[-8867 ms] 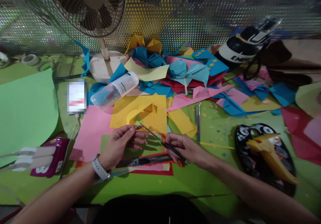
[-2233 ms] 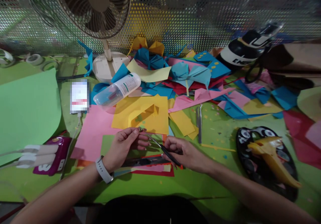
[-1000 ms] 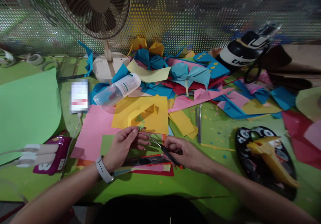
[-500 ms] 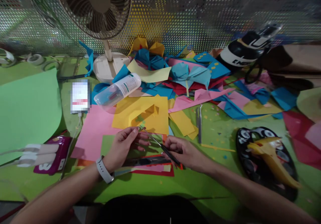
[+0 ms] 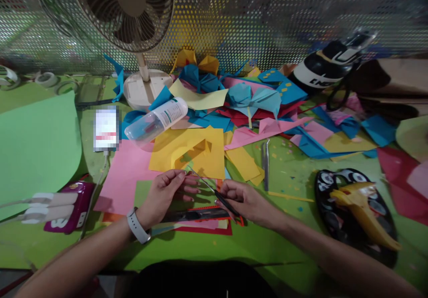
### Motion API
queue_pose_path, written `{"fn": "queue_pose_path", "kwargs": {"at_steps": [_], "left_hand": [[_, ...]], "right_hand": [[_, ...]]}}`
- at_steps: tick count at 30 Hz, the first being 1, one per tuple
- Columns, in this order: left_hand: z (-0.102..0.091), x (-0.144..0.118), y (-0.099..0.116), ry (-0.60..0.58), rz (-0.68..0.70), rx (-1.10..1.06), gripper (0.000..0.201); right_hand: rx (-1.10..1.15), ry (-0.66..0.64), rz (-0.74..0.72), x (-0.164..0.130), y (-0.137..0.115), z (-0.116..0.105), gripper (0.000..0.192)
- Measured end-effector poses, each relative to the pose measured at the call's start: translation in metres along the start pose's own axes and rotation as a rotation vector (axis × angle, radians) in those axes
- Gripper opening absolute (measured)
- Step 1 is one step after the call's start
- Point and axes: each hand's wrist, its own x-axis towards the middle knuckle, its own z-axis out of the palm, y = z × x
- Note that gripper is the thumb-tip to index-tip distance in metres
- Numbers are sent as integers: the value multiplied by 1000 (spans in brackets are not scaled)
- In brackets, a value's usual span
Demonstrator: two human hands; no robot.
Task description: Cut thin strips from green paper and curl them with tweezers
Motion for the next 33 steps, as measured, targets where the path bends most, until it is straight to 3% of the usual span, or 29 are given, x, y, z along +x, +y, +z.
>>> {"fn": "queue_pose_path", "kwargs": {"at_steps": [13, 33], "left_hand": [[-1, -1, 0, -40, 9, -14, 26], [3, -2, 0, -22, 115, 1, 24]], "right_hand": [[31, -16, -43, 3, 12, -4, 43], [-38, -66, -41, -2, 5, -3, 45]]}}
